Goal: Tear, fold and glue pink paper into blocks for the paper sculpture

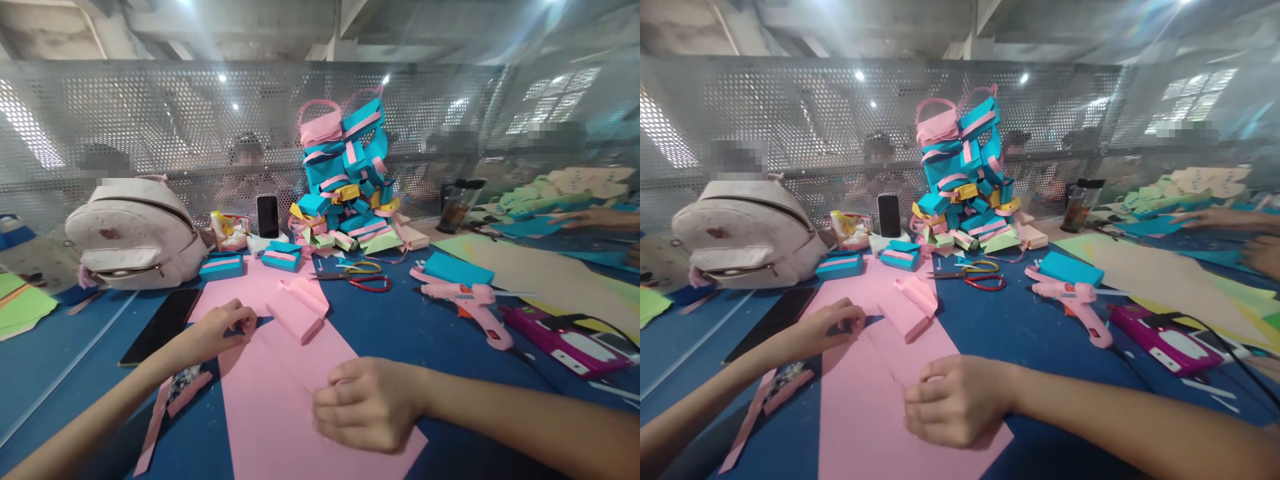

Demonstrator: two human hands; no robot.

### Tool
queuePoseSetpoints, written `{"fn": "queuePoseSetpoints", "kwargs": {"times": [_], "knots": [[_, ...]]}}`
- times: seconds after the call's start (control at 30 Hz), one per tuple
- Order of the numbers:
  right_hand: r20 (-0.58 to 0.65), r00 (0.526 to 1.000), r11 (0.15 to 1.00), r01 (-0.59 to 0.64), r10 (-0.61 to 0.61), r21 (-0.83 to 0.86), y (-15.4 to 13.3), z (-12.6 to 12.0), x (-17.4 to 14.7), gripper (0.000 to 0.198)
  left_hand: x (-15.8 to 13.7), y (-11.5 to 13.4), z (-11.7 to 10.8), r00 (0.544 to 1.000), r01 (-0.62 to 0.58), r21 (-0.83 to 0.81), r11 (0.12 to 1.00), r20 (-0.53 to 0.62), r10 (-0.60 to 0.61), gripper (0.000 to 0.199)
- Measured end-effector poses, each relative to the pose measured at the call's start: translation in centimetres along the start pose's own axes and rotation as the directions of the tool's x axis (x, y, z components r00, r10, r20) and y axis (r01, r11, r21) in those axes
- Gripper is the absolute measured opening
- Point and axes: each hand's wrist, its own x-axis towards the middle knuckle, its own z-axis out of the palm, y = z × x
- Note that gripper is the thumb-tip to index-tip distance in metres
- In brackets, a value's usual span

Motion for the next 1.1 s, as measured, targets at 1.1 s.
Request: {"fn": "queuePoseSetpoints", "kwargs": {"times": [1.1], "knots": [[-0.003,0.952,0.932,-0.299,0.306,0.207,0.9,1.7,-2.0,0.016,0.0,2.6,2.1,0.943,-0.273,0.329,0.904,-0.096,0.319,0.024]]}}
